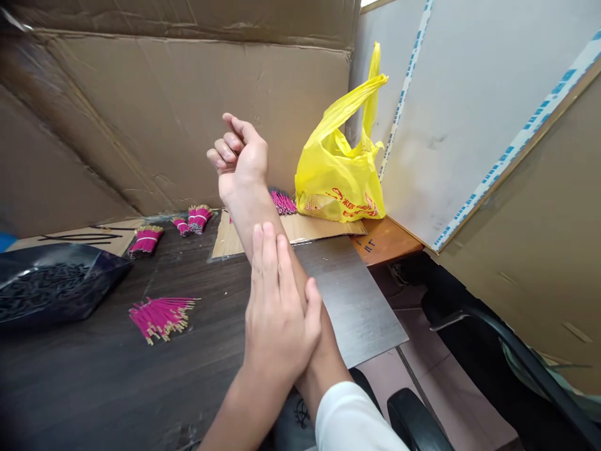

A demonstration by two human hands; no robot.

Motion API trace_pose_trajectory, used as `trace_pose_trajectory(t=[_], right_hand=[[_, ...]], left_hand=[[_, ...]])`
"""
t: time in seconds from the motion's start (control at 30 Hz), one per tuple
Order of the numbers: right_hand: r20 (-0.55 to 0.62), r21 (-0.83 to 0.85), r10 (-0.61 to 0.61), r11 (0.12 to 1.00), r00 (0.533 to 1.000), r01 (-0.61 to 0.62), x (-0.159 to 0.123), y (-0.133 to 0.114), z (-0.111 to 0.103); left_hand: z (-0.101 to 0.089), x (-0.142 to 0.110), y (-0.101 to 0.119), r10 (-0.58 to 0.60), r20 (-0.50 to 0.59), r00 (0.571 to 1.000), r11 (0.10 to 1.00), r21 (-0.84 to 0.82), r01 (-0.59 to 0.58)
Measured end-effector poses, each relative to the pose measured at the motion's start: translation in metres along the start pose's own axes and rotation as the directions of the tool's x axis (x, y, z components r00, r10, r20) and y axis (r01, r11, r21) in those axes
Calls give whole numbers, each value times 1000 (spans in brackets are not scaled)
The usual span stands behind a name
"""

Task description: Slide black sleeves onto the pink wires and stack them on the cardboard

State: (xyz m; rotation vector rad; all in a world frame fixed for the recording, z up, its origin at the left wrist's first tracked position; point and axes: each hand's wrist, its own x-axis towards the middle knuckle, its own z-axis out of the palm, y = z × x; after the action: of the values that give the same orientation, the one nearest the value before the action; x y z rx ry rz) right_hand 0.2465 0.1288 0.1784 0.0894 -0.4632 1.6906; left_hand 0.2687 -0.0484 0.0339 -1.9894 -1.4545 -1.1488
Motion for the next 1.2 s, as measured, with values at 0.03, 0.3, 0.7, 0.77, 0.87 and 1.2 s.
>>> trace_pose_trajectory(t=[0.03, 0.3, 0.7, 0.77, 0.87, 1.2], right_hand=[[-9, -9, 5, 1000, 1000, -6, 0, 1, 0], [-60, -34, 57, 998, 997, -59, -8, 0, 10], [-90, -57, 1, 998, 996, -6, -6, -8, 3], [-79, -28, 5, 1000, 997, -8, -8, -8, 4], [-87, 6, 33, 999, 996, -33, -6, -6, 3], [-96, -79, -6, 997, 995, -2, -13, -17, 10]], left_hand=[[0, 8, -2, -11, 10, 1000, 1000, 2, 11], [-2, -22, 8, -105, 2, 994, 994, -41, 105], [3, -12, 14, -107, -11, 994, 991, -80, 106], [5, -4, 12, -130, -17, 991, 987, -93, 128], [8, 14, 8, -163, -36, 986, 978, -137, 157], [2, -10, 22, -215, -22, 976, 959, -196, 207]])
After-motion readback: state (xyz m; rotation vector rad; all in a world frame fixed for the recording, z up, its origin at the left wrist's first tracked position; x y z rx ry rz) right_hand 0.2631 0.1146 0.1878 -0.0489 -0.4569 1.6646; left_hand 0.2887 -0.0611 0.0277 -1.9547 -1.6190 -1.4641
